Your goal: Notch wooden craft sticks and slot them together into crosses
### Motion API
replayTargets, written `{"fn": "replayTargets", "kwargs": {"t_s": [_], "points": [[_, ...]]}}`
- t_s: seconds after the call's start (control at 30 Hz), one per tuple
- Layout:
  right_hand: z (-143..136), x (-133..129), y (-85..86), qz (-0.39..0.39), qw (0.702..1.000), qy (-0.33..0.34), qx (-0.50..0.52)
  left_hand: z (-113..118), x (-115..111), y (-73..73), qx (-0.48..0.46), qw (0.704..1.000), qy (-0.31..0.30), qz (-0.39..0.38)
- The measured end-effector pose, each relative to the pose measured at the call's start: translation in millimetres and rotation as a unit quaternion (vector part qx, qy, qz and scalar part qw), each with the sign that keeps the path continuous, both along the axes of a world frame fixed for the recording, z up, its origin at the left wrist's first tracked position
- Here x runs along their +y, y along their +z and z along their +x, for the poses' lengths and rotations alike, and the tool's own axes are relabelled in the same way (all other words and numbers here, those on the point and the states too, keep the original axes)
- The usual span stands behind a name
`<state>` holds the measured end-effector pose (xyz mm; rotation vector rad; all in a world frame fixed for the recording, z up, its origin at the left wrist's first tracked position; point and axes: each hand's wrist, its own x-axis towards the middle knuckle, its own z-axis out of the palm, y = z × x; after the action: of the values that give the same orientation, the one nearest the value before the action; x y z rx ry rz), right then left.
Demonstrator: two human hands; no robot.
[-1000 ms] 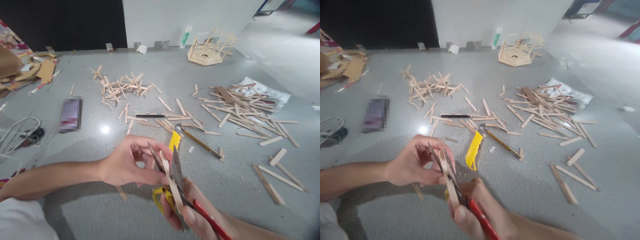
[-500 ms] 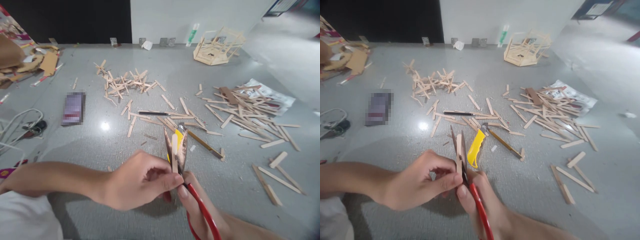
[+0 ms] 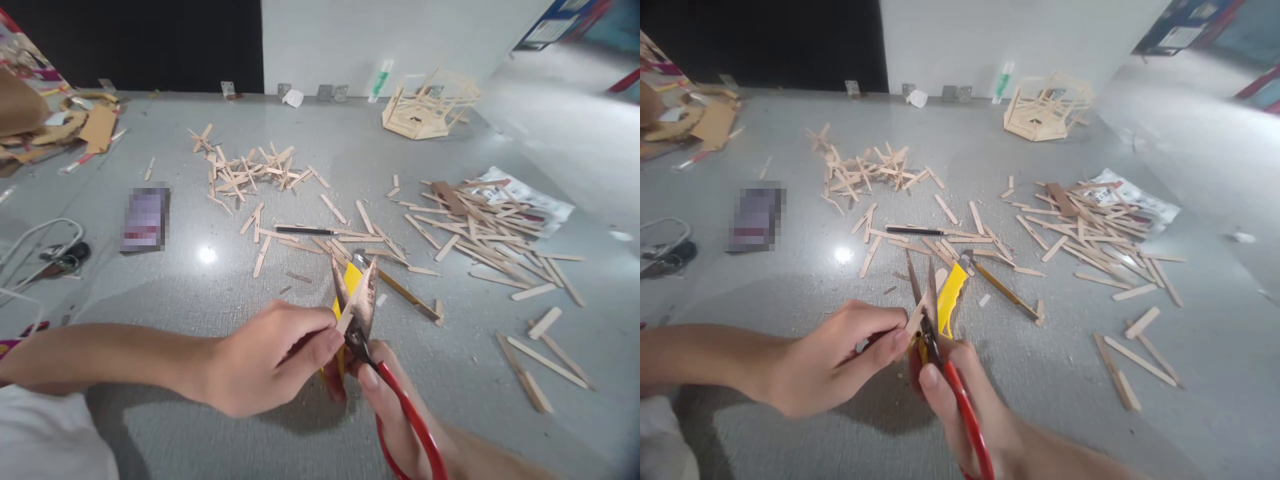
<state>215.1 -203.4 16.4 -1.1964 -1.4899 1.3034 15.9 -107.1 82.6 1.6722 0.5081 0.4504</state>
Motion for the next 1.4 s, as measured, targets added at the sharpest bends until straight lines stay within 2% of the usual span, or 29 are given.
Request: {"fn": "replayTargets", "kwargs": {"t_s": [0.23,0.37,0.53,0.73,0.87,1.1,1.27,1.4], "points": [[2.4,-8.5,-11.4,-0.041,0.999,-0.004,0.034,1.6,1.4,-4.2,-0.023,1.0,-0.016,-0.001],[1.5,-8.1,-8.4,-0.048,0.999,-0.002,0.011,1.5,1.0,-3.2,-0.019,1.0,-0.016,0.006],[-1.5,-5.0,-4.4,-0.055,0.998,-0.006,0.03,1.6,1.2,-1.8,0.001,0.999,-0.005,0.032],[-1.6,-3.3,-5.7,-0.068,0.996,0.015,0.048,1.3,-0.5,-2.0,0.007,0.997,0.02,0.079],[-0.2,-1.9,-5.3,-0.068,0.996,0.023,0.048,-0.9,-5.1,-2.1,0.027,0.992,0.064,0.108],[-0.6,-0.4,-3.5,-0.078,0.995,0.042,0.054,-3.6,-8.6,-6.9,0.066,0.966,0.134,0.209],[-0.1,-0.1,-4.0,-0.074,0.993,0.046,0.078,-3.6,-6.2,-8.1,0.058,0.956,0.14,0.251],[0.3,2.6,-1.7,-0.082,0.987,0.071,0.119,-3.1,-2.6,-7.0,0.052,0.956,0.138,0.253]]}}
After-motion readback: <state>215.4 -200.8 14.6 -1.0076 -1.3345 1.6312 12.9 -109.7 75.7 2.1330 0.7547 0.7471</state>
